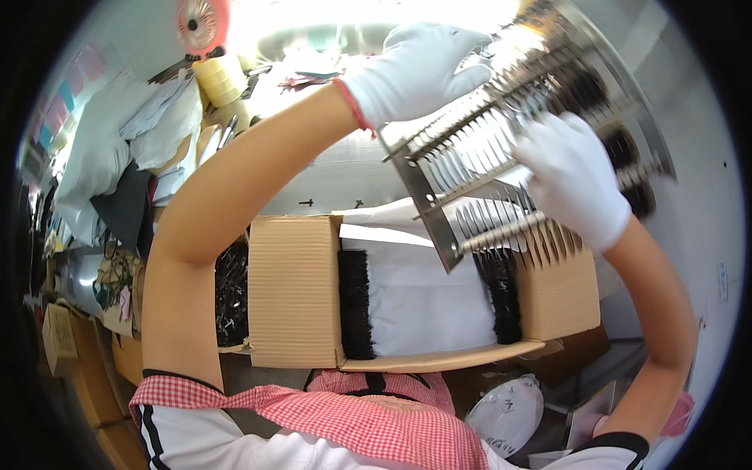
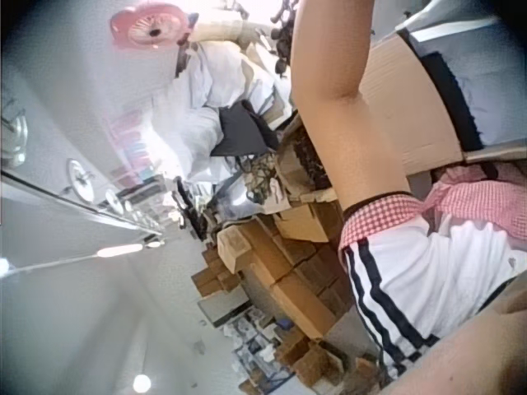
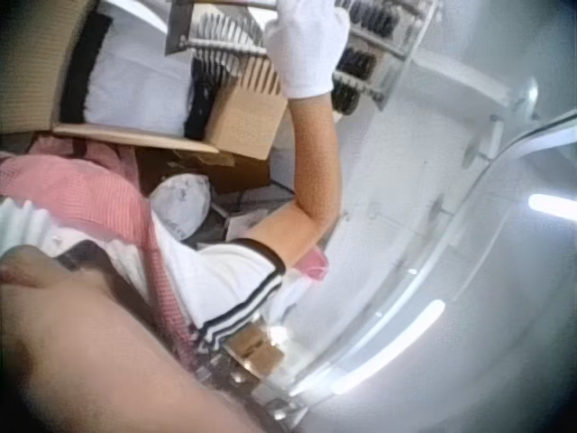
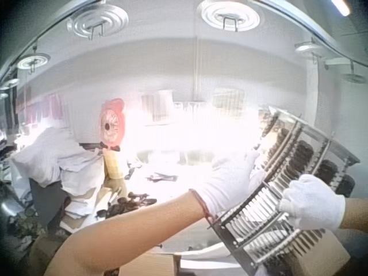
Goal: The person repeatedly picks up small black cylindrical objects from a cardboard box and places them into slots on a metal rack. They periodically retrieve empty metal racks from a nearby stack and place them on the table to continue filling them with the objects.
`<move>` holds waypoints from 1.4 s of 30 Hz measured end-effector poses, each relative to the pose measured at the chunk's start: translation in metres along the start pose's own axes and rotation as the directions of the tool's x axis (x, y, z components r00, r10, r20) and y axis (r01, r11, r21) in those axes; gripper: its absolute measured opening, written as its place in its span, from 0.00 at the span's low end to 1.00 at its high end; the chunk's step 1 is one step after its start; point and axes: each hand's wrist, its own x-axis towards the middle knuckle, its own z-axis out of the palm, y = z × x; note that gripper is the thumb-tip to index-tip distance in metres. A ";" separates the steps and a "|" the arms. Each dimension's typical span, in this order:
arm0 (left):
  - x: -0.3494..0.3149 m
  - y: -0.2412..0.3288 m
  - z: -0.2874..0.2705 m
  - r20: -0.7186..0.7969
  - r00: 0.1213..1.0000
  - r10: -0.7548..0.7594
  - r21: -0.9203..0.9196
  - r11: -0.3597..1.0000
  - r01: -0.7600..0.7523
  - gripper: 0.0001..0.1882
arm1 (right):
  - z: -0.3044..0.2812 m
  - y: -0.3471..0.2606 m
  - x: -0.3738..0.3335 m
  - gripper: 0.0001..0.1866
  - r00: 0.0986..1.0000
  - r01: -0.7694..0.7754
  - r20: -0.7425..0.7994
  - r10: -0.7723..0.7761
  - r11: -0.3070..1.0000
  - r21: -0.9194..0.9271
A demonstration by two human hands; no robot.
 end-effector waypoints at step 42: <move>-0.175 -0.002 0.081 0.810 0.258 -0.527 -0.525 -0.455 0.719 0.18 | 0.228 -0.013 -0.023 0.21 0.755 -0.516 0.547 0.362 -0.188 0.836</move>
